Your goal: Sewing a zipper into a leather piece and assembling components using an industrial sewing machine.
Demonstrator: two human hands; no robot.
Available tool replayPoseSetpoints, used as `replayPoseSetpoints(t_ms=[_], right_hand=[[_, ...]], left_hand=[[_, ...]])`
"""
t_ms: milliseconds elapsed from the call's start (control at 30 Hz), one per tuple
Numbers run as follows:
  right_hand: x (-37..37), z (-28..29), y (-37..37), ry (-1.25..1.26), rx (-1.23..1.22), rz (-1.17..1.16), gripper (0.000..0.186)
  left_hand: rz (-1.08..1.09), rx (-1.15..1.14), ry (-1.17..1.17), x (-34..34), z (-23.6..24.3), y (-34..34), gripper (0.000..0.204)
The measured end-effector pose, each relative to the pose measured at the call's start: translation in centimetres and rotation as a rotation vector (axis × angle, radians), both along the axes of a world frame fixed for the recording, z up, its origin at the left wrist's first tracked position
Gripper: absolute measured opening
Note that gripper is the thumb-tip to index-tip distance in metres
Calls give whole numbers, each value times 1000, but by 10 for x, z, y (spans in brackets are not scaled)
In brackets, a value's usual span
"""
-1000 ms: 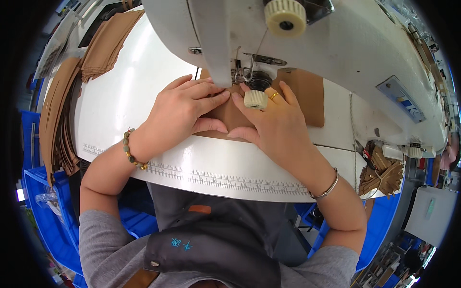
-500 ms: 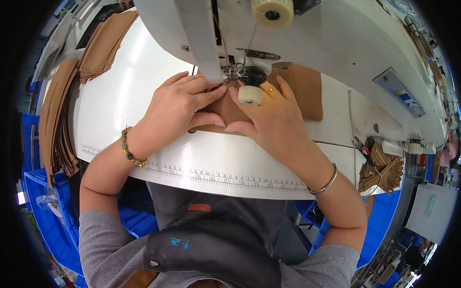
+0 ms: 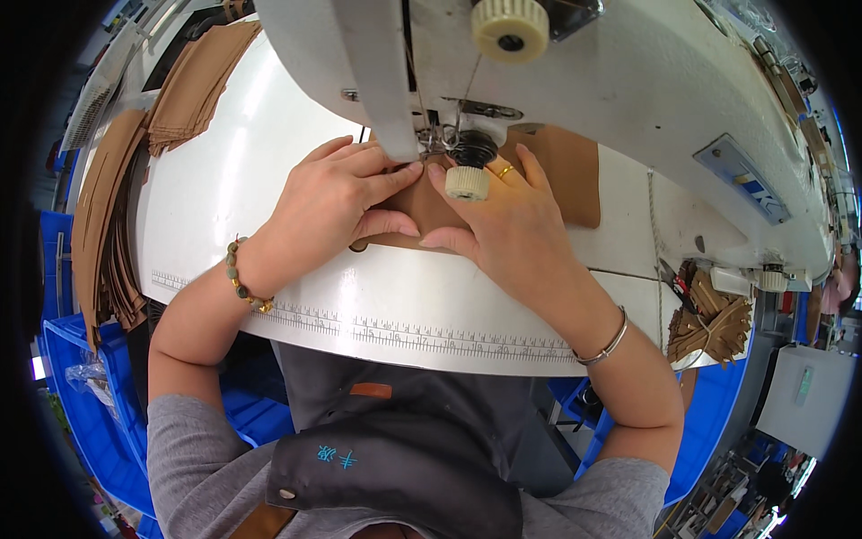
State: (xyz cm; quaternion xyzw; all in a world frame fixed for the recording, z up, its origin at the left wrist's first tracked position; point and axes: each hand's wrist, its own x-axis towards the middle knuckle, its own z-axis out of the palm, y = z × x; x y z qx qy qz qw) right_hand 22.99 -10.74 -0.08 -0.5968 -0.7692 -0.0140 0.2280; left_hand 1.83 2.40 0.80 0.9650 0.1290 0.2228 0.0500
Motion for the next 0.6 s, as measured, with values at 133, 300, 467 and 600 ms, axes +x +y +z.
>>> replayPoseSetpoints(t_ms=[133, 300, 467, 600], right_hand=[[1, -2, 0, 5, -8, -2, 70], [0, -2, 1, -9, 1, -4, 70], [9, 5, 0, -66, -15, -4, 60], [18, 13, -1, -209, -37, -225, 40]], left_hand=[[1, 10, -11, 0, -1, 0, 58], [2, -17, 8, 0, -3, 0, 57], [12, -28, -19, 0, -5, 0, 53], [16, 55, -69, -1, -5, -3, 48]])
